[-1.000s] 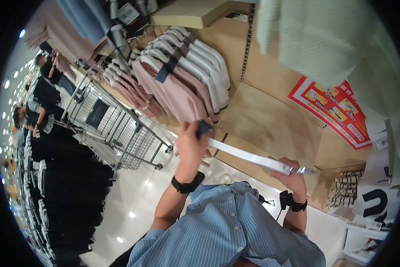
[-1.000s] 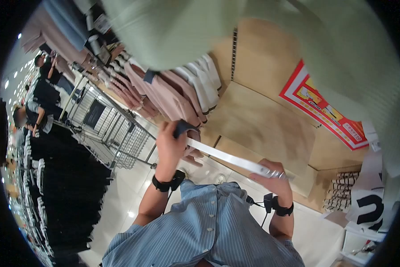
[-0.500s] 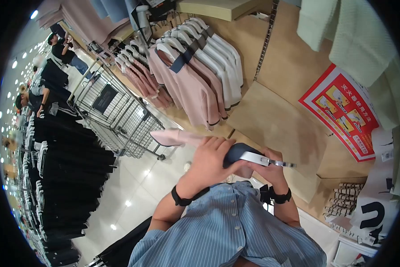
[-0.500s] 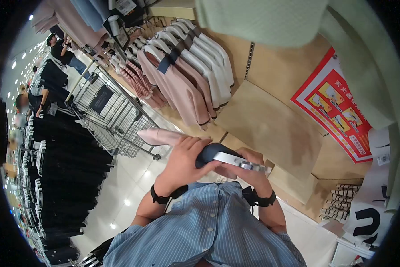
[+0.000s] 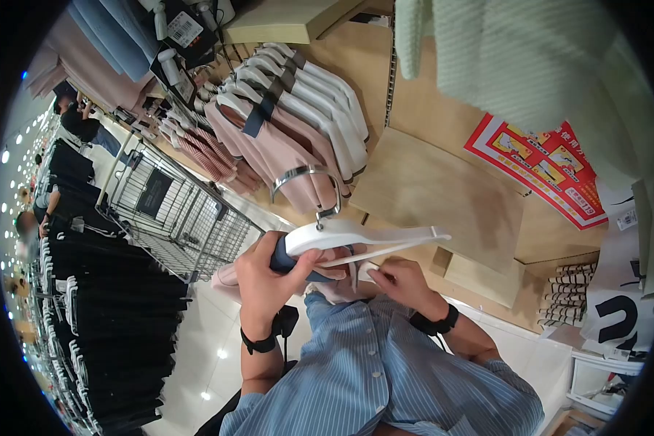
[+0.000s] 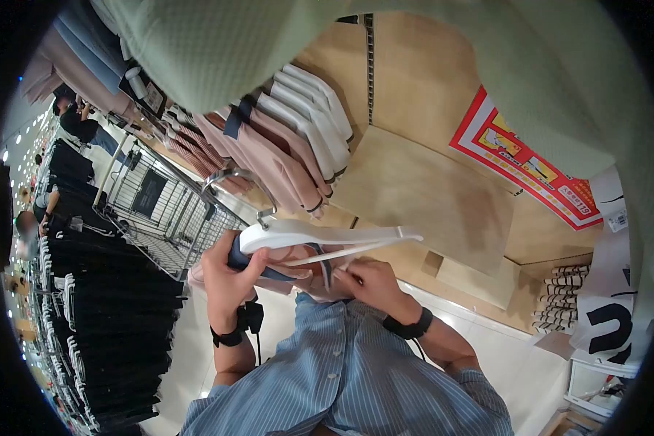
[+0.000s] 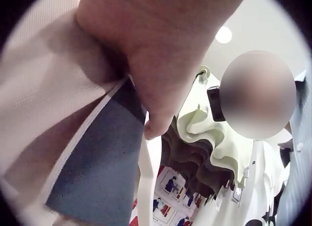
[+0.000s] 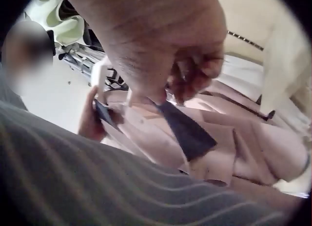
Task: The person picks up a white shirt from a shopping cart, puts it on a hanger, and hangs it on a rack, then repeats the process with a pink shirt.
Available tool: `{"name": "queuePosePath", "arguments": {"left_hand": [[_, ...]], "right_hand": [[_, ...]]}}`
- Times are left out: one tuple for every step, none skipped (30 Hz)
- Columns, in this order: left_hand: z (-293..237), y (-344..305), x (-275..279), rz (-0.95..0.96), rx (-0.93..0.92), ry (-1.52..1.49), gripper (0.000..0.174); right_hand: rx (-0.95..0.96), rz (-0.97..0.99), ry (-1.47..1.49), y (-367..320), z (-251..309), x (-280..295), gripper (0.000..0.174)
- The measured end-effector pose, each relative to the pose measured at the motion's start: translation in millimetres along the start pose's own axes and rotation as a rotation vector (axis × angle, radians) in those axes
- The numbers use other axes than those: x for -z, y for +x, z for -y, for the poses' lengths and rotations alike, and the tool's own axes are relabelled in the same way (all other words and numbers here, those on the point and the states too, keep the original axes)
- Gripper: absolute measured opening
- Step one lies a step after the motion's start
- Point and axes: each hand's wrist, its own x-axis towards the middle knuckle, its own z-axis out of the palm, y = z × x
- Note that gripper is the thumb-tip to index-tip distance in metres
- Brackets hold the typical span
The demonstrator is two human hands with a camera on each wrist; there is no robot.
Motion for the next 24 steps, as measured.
{"name": "queuePosePath", "arguments": {"left_hand": [[-1.8,-1.7,1.5,0.006,-0.009,-0.023,0.037],[-3.8,-3.1,2.5,0.01,-0.017,-0.046,0.038],[-8.1,-4.1,1.6,0.015,-0.041,-0.09,0.039],[-13.3,-6.5,0.0,0.025,-0.063,-0.132,0.04],[-16.2,-9.2,-0.4,0.035,-0.085,-0.175,0.042],[-15.9,-11.3,1.2,0.074,-0.104,-0.189,0.043],[-21.1,-13.1,2.1,0.07,-0.088,-0.234,0.045],[-21.5,-15.7,6.2,0.074,-0.078,-0.23,0.045],[-19.7,-18.3,11.8,0.076,-0.069,-0.226,0.044],[-16.0,-20.0,17.9,0.01,-0.051,-0.265,0.043],[-10.8,-22.6,25.6,-0.055,-0.03,-0.303,0.041],[4.1,-28.5,29.1,-0.205,-0.034,-0.275,0.042],[6.5,-28.9,36.4,-0.248,0.044,-0.327,0.044],[26.4,-32.6,48.9,-0.229,0.036,-0.269,0.043],[46.6,-36.9,57.7,-0.207,0.027,-0.211,0.042],[50.8,-38.6,58.4,-0.199,0.045,-0.204,0.041],[53.5,-39.1,58.4,-0.193,0.062,-0.198,0.04],[56.8,-41.0,58.8,-0.185,0.082,-0.191,0.039],[62.4,-44.0,59.5,-0.178,0.073,-0.177,0.039],[68.8,-47.1,61.0,-0.171,0.064,-0.162,0.039],[72.9,-49.5,62.5,-0.164,0.054,-0.148,0.038],[75.2,-50.2,63.1,-0.159,0.067,-0.13,0.039],[77.1,-51.2,63.7,-0.153,0.082,-0.111,0.04],[78.3,-53.1,64.3,-0.144,0.098,-0.092,0.04]], "right_hand": [[0.085,-0.07,-0.024,5.4,-7.8,-9.2,0.02],[0.172,-0.14,-0.051,16.1,-14.3,-17.6,0.026],[0.262,-0.209,-0.078,27.7,-21.3,-26.1,0.032],[0.247,-0.119,0.071,35.7,-32.0,-38.5,0.037],[0.23,-0.029,0.22,42.6,-43.4,-51.8,0.043],[0.118,0.032,0.375,48.1,-38.6,-55.2,0.042],[-0.004,0.075,0.537,53.6,-33.8,-58.6,0.042],[-0.132,0.099,0.689,59.1,-29.0,-61.9,0.041],[-0.234,0.182,0.561,62.7,-15.4,-48.8,0.037],[0.035,0.003,0.634,63.8,-31.1,-56.7,0.03],[-0.069,0.005,0.595,63.4,-35.5,-45.4,0.029],[-0.173,0.007,0.556,63.4,-39.9,-25.3,0.028],[-0.279,0.01,0.516,61.0,-43.5,-5.8,0.028],[-0.301,-0.026,0.544,55.4,-48.1,13.1,0.026],[-0.324,-0.065,0.572,51.9,-47.4,28.0,0.024],[-0.371,-0.124,0.557,50.8,-35.6,39.8,0.023],[-0.417,-0.183,0.542,50.0,-21.9,53.2,0.023],[-0.466,-0.241,0.525,50.0,-15.4,60.1,0.023],[-0.44,-0.271,0.491,51.7,-15.7,61.5,0.023],[-0.413,-0.301,0.456,53.6,-15.7,62.2,0.022],[-0.387,-0.331,0.421,55.9,-14.4,63.3,0.022],[-0.382,-0.339,0.471,61.2,-11.7,65.2,0.021],[-0.38,-0.347,0.52,66.4,-6.7,66.2,0.021],[-0.38,-0.355,0.571,67.0,-3.4,65.9,0.02]]}}
